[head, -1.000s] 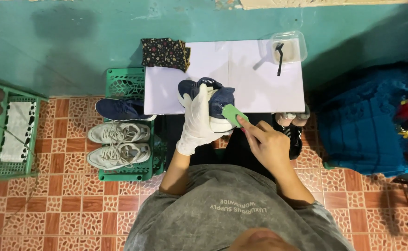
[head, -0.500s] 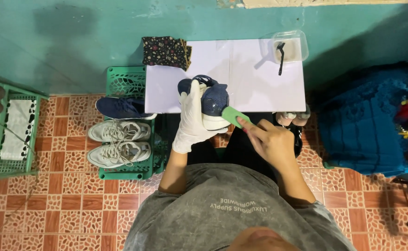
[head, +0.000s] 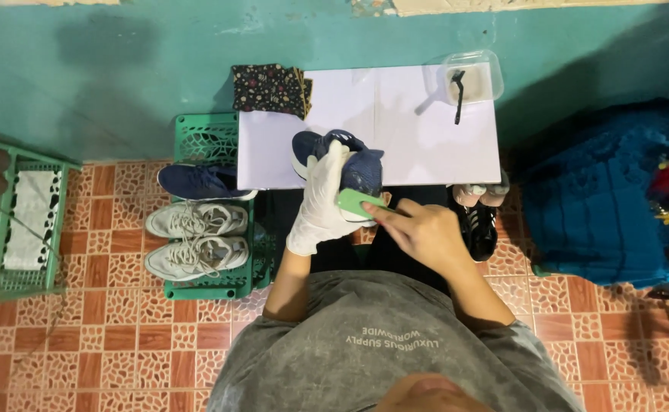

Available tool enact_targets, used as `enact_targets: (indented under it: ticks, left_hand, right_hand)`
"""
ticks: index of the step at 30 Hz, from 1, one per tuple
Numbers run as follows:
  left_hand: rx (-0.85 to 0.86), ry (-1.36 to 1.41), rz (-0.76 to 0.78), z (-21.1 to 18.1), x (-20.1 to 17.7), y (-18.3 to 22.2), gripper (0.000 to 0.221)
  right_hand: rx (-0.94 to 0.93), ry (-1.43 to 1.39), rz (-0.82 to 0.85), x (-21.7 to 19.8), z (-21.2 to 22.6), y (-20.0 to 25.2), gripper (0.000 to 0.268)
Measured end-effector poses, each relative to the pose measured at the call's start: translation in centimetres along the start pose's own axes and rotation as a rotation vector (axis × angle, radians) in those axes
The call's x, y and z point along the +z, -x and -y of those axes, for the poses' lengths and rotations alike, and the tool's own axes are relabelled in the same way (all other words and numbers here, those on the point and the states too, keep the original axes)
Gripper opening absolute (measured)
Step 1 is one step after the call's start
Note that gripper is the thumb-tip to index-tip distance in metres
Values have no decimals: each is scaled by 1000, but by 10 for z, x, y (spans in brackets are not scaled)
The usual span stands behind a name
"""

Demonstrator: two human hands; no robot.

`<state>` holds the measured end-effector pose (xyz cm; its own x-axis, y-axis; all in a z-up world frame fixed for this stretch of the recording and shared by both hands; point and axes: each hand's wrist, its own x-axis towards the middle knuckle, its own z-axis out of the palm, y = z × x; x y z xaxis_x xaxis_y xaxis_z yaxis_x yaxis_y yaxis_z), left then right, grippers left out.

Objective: Brushing the midsole of a sneaker to clean it using a small brush and cleaning solution.

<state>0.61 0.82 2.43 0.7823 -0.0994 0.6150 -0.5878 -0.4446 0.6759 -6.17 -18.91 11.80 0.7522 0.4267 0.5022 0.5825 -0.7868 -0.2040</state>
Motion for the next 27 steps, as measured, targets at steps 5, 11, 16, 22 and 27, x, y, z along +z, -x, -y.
enact_targets:
  ticks: [5, 11, 16, 22, 27]
  left_hand:
    - [-10, 54, 1, -19, -22, -16, 122]
    - [-94, -69, 108, -14, -7, -27, 131]
    - [-188, -176, 179, -15, 20, -23, 139]
    - [111, -545, -10, -10, 74, -15, 134]
    - [285, -747, -238, -14, 104, -20, 64]
  right_hand:
    - [100, -192, 55, -5, -12, 1, 24]
    - [417, -215, -76, 19, -53, 36, 36]
    - [490, -456, -173, 31, -34, 41, 39]
    - [573, -209, -212, 45, -43, 62, 37]
    - [671, -107, -94, 60, -61, 88, 37]
